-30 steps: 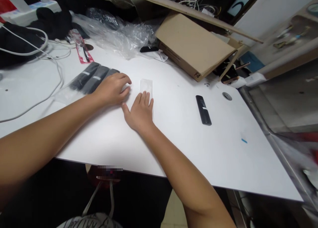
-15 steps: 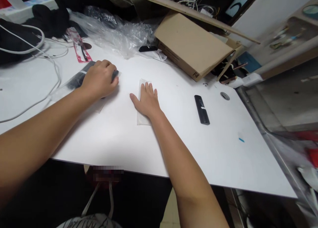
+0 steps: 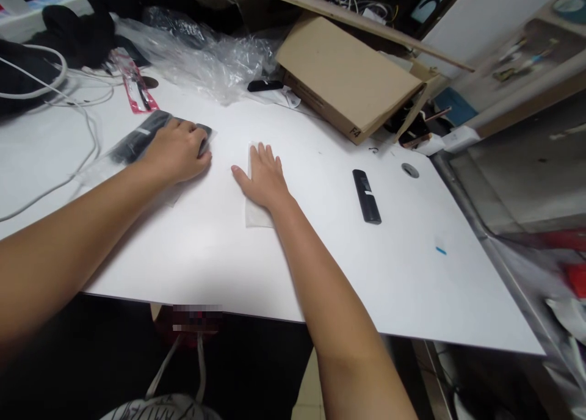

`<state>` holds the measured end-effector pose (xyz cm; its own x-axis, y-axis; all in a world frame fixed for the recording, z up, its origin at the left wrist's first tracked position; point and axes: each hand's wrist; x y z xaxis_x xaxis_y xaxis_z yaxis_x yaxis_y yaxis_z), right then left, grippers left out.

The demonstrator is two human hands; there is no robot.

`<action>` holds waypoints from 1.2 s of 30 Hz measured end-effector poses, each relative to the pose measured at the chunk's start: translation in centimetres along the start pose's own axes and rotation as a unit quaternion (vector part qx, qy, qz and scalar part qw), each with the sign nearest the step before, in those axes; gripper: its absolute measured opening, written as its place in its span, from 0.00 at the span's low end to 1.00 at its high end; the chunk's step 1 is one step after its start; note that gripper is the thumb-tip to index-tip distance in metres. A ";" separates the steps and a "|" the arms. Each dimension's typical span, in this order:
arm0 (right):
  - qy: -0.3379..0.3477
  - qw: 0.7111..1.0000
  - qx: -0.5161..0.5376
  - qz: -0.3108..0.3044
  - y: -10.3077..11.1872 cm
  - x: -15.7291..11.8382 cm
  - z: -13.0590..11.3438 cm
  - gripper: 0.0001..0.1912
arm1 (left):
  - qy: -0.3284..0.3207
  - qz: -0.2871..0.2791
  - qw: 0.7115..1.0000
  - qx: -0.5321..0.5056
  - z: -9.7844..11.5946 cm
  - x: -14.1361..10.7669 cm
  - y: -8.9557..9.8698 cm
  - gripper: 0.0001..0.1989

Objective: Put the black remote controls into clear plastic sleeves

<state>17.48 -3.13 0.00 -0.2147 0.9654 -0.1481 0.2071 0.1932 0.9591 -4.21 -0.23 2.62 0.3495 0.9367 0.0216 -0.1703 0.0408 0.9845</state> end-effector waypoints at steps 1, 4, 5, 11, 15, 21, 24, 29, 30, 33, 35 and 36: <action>0.000 1.000 -0.005 -0.012 0.0 -0.1 0.0 0.47 | -0.001 0.001 1.000 0.000 0.0 0.0 0.0 0.24; -0.003 0.999 -0.016 -0.030 0.1 -0.3 -0.1 0.48 | -0.007 0.005 1.000 0.001 -0.1 0.0 0.0 0.24; -0.004 0.999 -0.017 -0.031 0.1 -0.4 -0.1 0.48 | -0.010 0.007 1.000 -0.001 -0.2 0.1 -0.1 0.24; -0.001 1.000 0.003 -0.030 0.1 -0.4 0.1 0.48 | 0.004 0.019 1.000 -0.020 -0.7 0.4 -0.4 0.24; -0.007 0.997 0.066 0.033 0.4 -0.3 0.9 0.46 | -0.004 0.026 0.998 -0.051 -0.5 0.5 -0.8 0.23; -0.014 0.979 0.110 0.170 1.6 -1.3 3.1 0.41 | -0.006 0.012 0.999 -0.039 0.5 0.2 -0.9 0.28; -0.009 0.980 0.080 0.182 2.3 -2.2 3.2 0.41 | 0.015 -0.021 0.999 -0.032 0.3 0.2 -0.5 0.28; 0.014 0.982 0.049 0.180 4.0 -4.4 0.8 0.39 | 0.025 -0.058 0.998 -0.029 -0.3 0.5 0.3 0.32; 0.017 0.982 0.049 0.181 4.2 -4.9 0.1 0.39 | 0.023 -0.064 0.997 -0.029 -0.3 0.5 0.4 0.32; 0.024 0.983 0.038 0.179 4.4 -6.1 -1.6 0.38 | 0.025 -0.078 0.996 -0.032 -0.2 0.5 0.6 0.32; 0.028 0.984 0.034 0.173 4.2 -6.5 -2.3 0.37 | 0.033 -0.084 0.995 -0.045 -0.1 0.5 0.6 0.34; 0.029 0.984 0.038 0.172 4.0 -6.6 -2.6 0.37 | 0.036 -0.083 0.994 -0.057 -0.2 0.5 0.6 0.36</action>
<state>17.26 -9.14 5.45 -0.1728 0.9650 0.1972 0.3469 -0.1277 0.9291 -4.31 0.34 3.17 0.3156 0.9360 -0.1559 -0.2206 0.2322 0.9473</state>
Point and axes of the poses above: each hand's wrist, its own x-axis towards the middle knuckle, its own y-axis out of the back of the hand, z = x × y, and after that the axes turned 9 degrees about -z, right-handed
